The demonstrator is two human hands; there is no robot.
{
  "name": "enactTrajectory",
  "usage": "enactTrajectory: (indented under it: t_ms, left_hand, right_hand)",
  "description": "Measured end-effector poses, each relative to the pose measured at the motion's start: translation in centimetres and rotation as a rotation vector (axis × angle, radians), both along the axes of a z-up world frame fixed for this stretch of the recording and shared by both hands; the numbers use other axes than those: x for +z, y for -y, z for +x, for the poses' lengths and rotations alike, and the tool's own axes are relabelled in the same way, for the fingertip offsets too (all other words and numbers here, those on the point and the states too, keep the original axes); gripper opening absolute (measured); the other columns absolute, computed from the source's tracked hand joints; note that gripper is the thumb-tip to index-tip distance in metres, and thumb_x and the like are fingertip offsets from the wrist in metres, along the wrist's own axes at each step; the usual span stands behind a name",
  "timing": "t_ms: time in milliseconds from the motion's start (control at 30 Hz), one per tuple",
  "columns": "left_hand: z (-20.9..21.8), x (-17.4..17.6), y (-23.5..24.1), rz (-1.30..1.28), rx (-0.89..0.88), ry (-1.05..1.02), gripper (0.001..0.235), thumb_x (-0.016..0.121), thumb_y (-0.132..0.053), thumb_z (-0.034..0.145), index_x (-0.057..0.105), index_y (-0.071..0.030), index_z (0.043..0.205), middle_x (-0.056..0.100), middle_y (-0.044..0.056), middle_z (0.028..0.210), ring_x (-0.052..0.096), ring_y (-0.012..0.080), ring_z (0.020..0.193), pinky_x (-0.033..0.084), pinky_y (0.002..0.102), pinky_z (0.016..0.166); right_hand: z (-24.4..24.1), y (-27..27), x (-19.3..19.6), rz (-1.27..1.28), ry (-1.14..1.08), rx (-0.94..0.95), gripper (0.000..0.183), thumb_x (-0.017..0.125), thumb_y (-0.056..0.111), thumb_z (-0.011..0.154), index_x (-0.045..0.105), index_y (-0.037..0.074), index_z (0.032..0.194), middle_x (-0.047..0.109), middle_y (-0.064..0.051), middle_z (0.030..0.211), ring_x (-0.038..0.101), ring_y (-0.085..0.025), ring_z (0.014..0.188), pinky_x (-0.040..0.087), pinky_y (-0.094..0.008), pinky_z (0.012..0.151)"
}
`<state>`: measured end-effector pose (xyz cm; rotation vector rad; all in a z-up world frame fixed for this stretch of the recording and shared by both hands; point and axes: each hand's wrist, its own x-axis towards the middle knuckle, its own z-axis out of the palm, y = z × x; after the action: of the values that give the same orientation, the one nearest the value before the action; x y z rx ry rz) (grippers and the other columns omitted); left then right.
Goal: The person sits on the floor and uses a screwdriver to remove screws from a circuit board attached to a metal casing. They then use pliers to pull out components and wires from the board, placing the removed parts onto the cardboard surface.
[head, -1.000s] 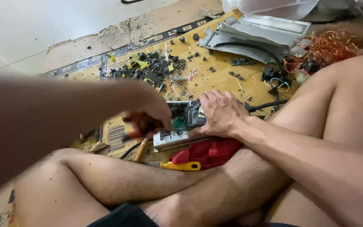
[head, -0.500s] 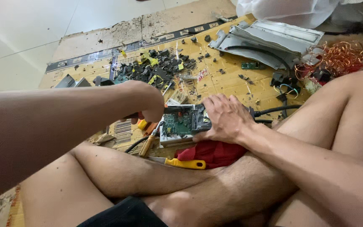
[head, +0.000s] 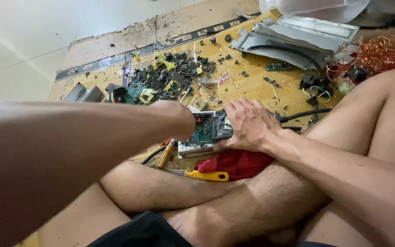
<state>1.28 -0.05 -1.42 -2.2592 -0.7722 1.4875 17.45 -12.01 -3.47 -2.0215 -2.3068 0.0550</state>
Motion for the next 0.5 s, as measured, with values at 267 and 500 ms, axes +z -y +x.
enactTrajectory:
  t_ms: [267, 500]
  left_hand:
    - [-2.5, -1.3, 0.9, 0.243, 0.065, 0.304, 0.034, 0.052, -0.035, 0.096, 0.073, -0.012, 0.11, 0.072, 0.007, 0.096, 0.071, 0.0331, 0.095, 0.056, 0.06, 0.069]
    - [0.6, 3.1, 0.7, -0.425, 0.509, -0.062, 0.034, 0.043, -0.028, 0.106, 0.057, -0.009, 0.082, 0.064, 0.007, 0.066, 0.069, 0.0261, 0.071, 0.054, 0.047, 0.08]
  right_hand:
    - [0.1, -0.1, 0.6, -0.025, -0.027, -0.034, 0.099, 0.069, 0.086, 0.073, 0.054, 0.007, 0.131, 0.065, -0.015, 0.114, 0.063, -0.028, 0.116, 0.051, -0.043, 0.092]
    - [-0.1, -0.6, -0.2, -0.068, -0.054, -0.043, 0.101, 0.066, 0.085, 0.076, 0.051, 0.005, 0.136, 0.064, -0.017, 0.119, 0.062, -0.029, 0.119, 0.049, -0.042, 0.094]
